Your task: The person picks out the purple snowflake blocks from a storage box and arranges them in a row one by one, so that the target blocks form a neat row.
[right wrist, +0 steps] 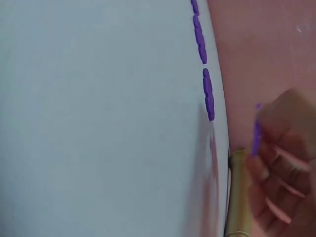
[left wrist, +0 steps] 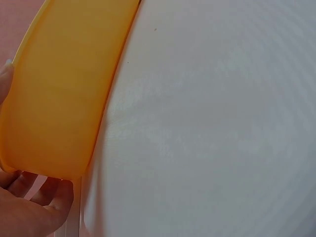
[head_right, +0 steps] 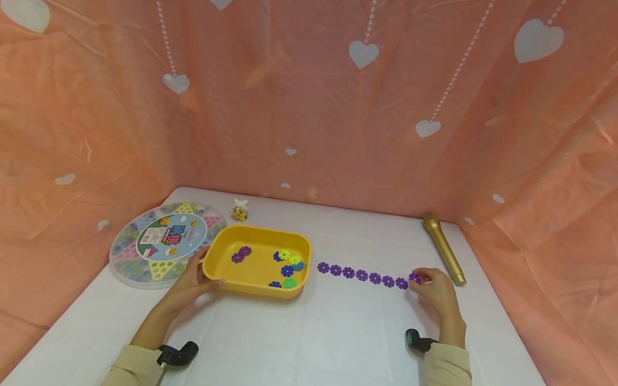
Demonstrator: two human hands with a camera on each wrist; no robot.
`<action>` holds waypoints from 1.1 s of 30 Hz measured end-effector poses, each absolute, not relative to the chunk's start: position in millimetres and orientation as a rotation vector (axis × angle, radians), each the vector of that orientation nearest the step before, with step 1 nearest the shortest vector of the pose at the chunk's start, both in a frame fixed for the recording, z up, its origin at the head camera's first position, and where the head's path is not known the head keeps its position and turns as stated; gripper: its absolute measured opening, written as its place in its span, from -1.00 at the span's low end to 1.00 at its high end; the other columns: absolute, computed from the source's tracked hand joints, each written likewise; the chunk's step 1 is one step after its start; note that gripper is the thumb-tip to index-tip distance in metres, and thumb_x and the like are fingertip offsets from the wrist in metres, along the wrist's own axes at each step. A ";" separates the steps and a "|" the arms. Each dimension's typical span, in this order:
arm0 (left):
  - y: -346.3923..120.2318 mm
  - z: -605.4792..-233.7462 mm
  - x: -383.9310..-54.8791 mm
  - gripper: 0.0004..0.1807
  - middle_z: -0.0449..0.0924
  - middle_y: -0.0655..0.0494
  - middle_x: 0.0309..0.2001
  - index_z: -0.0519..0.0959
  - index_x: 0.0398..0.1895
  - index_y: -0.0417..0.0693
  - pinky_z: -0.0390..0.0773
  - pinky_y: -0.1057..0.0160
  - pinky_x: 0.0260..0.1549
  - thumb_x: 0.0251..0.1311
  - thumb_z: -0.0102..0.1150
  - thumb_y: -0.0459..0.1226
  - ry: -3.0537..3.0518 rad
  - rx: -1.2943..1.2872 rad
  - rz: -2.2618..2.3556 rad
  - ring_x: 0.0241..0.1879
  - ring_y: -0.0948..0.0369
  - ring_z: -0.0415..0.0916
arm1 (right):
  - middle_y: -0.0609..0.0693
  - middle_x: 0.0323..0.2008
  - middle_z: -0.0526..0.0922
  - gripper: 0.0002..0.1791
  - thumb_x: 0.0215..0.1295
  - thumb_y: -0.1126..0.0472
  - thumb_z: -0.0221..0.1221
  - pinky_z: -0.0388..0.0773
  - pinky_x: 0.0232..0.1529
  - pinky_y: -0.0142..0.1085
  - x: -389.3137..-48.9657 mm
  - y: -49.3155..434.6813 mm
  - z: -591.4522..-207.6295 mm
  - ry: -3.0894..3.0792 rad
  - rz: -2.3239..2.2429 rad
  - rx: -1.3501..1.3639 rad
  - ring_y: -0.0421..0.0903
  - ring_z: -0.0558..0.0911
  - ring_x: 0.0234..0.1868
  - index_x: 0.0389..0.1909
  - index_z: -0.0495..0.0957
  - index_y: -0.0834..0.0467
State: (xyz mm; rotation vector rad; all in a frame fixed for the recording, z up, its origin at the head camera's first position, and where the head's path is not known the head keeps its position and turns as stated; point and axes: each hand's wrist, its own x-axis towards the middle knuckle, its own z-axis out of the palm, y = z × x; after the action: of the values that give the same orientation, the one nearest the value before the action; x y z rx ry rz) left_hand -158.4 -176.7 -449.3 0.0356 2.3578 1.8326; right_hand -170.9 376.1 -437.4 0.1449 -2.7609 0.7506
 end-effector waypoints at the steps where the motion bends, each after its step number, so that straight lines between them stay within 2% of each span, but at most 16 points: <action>1: -176.9 -449.3 -158.7 0.12 -0.31 -0.13 0.42 -0.26 0.46 0.05 0.05 -0.12 0.31 0.00 0.36 -0.23 2.355 0.032 1.834 0.38 -0.17 -0.10 | 0.21 -0.34 0.64 -0.71 -0.04 0.33 0.34 0.53 -0.38 -0.29 -169.7 378.5 -439.1 -2.773 0.754 0.133 0.09 0.60 -0.33 -0.24 0.62 0.35; 5: -177.5 -448.5 -159.1 0.12 -0.30 -0.12 0.42 -0.26 0.46 0.05 0.08 -0.10 0.31 0.00 0.36 -0.23 2.349 0.041 1.848 0.38 -0.16 -0.07 | 0.21 -0.33 0.63 -0.71 -0.02 0.34 0.33 0.51 -0.40 -0.35 -167.4 383.0 -443.3 -2.800 0.778 0.089 0.07 0.59 -0.32 -0.23 0.61 0.37; 13: -177.4 -446.9 -158.1 0.13 -0.28 -0.18 0.40 -0.27 0.47 0.02 0.04 -0.12 0.32 0.00 0.36 -0.25 2.352 0.072 1.856 0.36 -0.19 -0.06 | 0.22 -0.31 0.62 -0.68 0.03 0.30 0.30 0.54 -0.29 -0.19 -165.8 385.3 -448.9 -2.834 0.790 0.018 0.07 0.57 -0.29 -0.18 0.59 0.38; 20: -177.7 -446.7 -158.7 0.11 -0.30 -0.15 0.42 -0.26 0.46 0.04 0.09 -0.09 0.31 0.01 0.35 -0.23 2.344 0.055 1.855 0.37 -0.17 -0.04 | 0.22 -0.29 0.61 -0.68 0.04 0.33 0.29 0.51 -0.30 -0.24 -166.1 387.8 -457.2 -2.824 0.800 0.013 0.03 0.55 -0.29 -0.16 0.59 0.38; 27: -177.3 -447.8 -157.7 0.13 -0.30 -0.17 0.41 -0.29 0.47 0.03 0.08 -0.12 0.30 0.02 0.35 -0.25 2.344 0.061 1.850 0.36 -0.19 -0.04 | 0.34 -0.18 0.53 -0.67 0.11 0.39 0.19 0.50 -0.17 0.02 -164.6 388.1 -462.4 -2.827 0.780 0.088 0.17 0.53 -0.19 -0.08 0.54 0.42; 33: -177.1 -449.2 -158.4 0.12 -0.30 -0.15 0.40 -0.28 0.46 0.04 0.09 -0.10 0.31 0.01 0.35 -0.28 2.330 0.060 1.866 0.36 -0.18 -0.05 | 0.37 -0.10 0.47 -0.67 0.21 0.38 0.13 0.47 -0.09 0.08 -160.9 387.9 -461.3 -2.873 0.832 0.076 0.20 0.48 -0.12 -0.01 0.49 0.42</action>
State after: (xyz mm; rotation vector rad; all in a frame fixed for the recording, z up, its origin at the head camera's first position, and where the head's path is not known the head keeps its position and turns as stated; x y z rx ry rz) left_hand -158.4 -177.1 -449.2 0.0603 2.3302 1.8656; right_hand -160.9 387.9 -461.3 0.0756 -2.8733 0.8315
